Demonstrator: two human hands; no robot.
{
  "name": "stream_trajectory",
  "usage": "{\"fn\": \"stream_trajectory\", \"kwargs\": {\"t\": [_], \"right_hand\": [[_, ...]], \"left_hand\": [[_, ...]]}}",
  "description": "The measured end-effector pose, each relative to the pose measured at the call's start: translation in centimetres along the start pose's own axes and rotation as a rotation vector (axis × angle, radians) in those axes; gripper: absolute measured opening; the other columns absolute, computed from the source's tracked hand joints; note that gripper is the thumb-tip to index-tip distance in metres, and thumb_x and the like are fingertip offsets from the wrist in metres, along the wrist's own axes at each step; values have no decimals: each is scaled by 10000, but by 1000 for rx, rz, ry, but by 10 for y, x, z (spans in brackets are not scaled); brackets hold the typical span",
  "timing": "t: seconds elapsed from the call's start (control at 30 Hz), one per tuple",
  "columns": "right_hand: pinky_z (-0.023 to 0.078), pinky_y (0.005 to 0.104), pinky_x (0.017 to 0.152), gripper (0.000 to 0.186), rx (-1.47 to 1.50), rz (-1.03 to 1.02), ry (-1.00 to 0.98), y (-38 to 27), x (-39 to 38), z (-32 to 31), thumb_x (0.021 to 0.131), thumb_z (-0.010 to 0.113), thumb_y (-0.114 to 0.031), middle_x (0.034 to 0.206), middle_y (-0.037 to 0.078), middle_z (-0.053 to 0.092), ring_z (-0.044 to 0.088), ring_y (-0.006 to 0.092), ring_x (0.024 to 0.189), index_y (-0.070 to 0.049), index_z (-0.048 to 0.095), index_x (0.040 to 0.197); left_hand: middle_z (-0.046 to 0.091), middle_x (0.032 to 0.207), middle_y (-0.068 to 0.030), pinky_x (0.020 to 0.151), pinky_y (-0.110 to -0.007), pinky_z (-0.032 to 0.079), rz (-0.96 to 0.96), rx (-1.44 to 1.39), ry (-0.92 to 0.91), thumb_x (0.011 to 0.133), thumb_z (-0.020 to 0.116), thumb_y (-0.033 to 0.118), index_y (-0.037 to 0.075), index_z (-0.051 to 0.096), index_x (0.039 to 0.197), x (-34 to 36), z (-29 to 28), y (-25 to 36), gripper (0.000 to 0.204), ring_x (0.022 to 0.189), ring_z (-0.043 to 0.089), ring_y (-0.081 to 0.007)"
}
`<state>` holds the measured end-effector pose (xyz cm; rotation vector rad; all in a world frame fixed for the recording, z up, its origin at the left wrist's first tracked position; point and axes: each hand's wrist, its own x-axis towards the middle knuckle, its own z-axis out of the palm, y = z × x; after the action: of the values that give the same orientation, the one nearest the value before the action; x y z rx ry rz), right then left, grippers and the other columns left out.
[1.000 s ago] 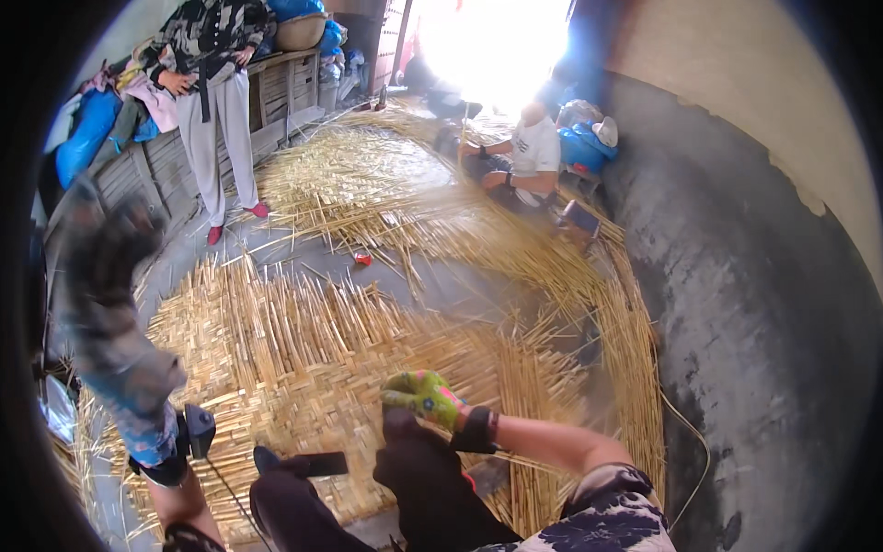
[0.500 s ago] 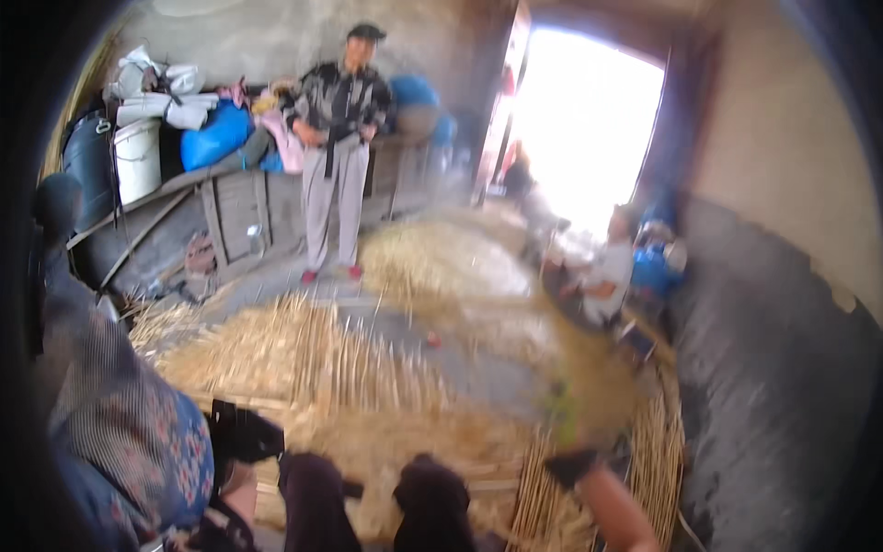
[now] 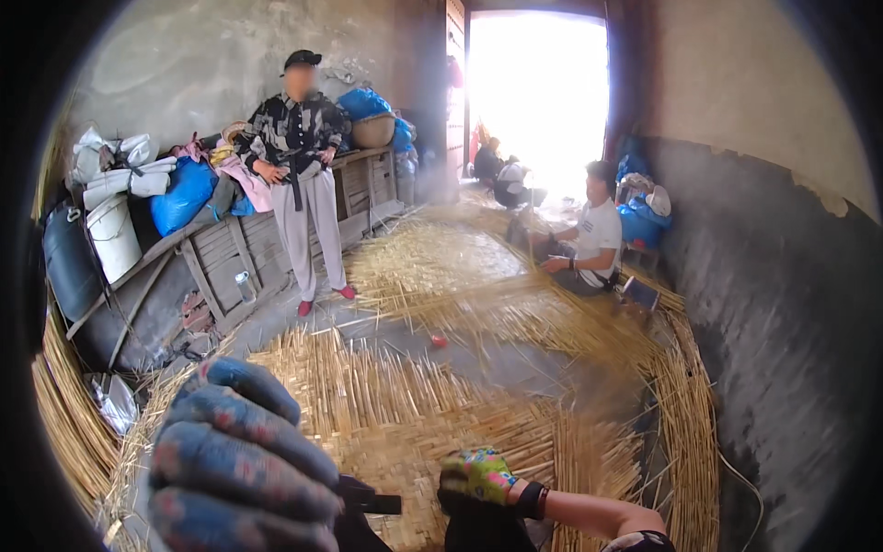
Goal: Weaving strips of bamboo into a large mat on the floor.
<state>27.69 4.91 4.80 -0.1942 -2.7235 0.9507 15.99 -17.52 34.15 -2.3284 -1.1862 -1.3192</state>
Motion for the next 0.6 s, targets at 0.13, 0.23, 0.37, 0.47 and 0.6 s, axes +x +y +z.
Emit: {"fn": "stream_trajectory", "kwargs": {"t": [0.13,0.23,0.37,0.47,0.6], "right_hand": [[408,379,752,246,-200,-99,42,-17,-10,-19,748,549,-298,933,81,585,552,265,849,-111,597,900],[409,374,743,225,272,-26,83,18,-6,8,742,557,-275,920,80,592,554,261,846,-108,602,886],[409,374,728,182,-279,-130,126,13,-14,-7,741,557,-247,906,68,596,556,253,831,-108,606,848],[402,349,743,186,-299,-40,135,15,-22,-4,736,572,-240,939,41,596,558,229,852,-124,607,877],[405,373,714,162,-278,-110,239,19,-25,-5,734,554,-236,854,64,596,554,255,791,-106,598,820]], "left_hand": [[594,887,-52,708,-344,437,121,-186,-192,694,625,231,85,571,890,12,11,-12,250,778,561,-177],[581,922,-67,718,-382,425,159,-214,-237,702,618,250,97,565,916,8,6,-8,268,812,545,-204],[562,967,-87,732,-434,409,216,-247,-255,712,609,276,114,558,951,9,9,-8,294,857,525,-240],[549,1002,-102,742,-472,397,246,-238,-221,720,601,296,126,552,978,1,8,-7,313,891,510,-267],[530,1048,-122,756,-524,380,285,-177,-117,730,592,322,142,545,1013,-26,17,-14,338,936,489,-302]]}}
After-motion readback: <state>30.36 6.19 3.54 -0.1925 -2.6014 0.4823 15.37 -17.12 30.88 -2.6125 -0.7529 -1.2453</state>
